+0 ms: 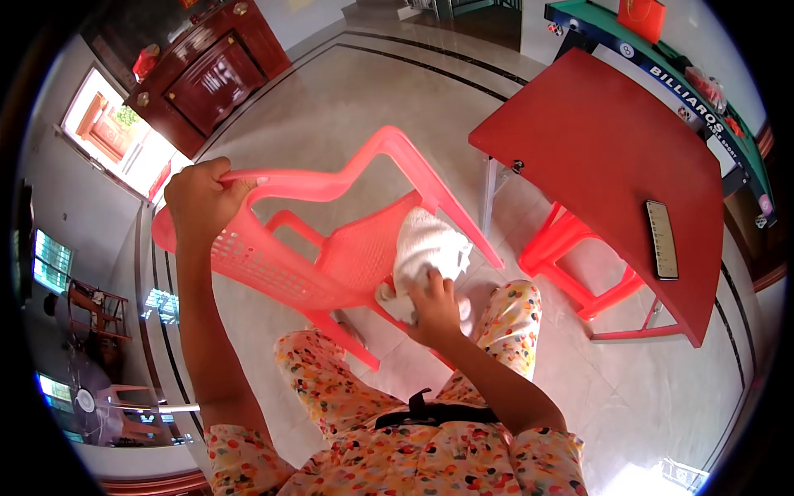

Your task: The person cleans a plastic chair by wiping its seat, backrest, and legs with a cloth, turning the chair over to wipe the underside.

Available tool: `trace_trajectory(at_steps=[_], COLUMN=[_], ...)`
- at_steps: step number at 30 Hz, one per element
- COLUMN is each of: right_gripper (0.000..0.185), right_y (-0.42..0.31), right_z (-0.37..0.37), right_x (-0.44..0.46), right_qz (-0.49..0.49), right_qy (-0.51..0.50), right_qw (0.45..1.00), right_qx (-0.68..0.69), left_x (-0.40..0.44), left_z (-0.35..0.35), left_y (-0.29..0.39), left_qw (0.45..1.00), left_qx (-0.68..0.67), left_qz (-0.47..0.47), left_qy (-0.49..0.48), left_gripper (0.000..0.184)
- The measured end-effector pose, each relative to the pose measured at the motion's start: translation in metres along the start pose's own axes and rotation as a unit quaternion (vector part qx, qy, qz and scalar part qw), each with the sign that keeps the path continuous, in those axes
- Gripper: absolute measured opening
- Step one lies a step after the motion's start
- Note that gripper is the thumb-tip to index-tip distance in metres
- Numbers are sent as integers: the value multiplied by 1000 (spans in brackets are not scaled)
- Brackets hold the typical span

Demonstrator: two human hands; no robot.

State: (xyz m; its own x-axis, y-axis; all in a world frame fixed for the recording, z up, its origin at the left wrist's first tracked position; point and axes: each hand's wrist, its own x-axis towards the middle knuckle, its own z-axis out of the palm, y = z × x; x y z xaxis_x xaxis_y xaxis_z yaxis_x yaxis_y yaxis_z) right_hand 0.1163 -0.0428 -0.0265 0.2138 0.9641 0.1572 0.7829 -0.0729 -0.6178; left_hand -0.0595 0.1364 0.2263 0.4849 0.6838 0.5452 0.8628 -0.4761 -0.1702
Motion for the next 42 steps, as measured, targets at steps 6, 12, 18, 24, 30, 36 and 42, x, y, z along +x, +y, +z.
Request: trace_trajectory(at_steps=[6, 12, 18, 24, 30, 36, 42], right_gripper=[60, 48, 55, 55, 38, 50, 53], right_y=[34, 68, 33, 3, 60, 149, 116], right_z=[12, 5, -23, 8, -36, -126, -134], right_x=[-36, 3, 11, -8, 34, 18, 8], right_qz=[67, 84, 46, -55, -11, 101, 38], right_qy=[-64, 56, 248, 237, 362, 483, 478], right_qw=[990, 991, 962, 965, 902, 778, 855], right_qx=[-103, -92, 106, 97, 235, 388, 197], left_x=[8, 7, 7, 18, 26, 32, 36], left_z=[12, 27, 34, 37, 36, 41, 39], left_y=[-22, -48, -56, -51, -35, -40, -34], left_qw=[996, 987, 978, 971, 976, 974, 967], left_qx=[35, 102, 134, 145, 131, 126, 147], left_qz=[-76, -126, -162, -190, -174, -187, -204], left_qy=[-33, -10, 2, -17, -32, -13, -30], left_gripper=[52, 59, 62, 61, 58, 58, 57])
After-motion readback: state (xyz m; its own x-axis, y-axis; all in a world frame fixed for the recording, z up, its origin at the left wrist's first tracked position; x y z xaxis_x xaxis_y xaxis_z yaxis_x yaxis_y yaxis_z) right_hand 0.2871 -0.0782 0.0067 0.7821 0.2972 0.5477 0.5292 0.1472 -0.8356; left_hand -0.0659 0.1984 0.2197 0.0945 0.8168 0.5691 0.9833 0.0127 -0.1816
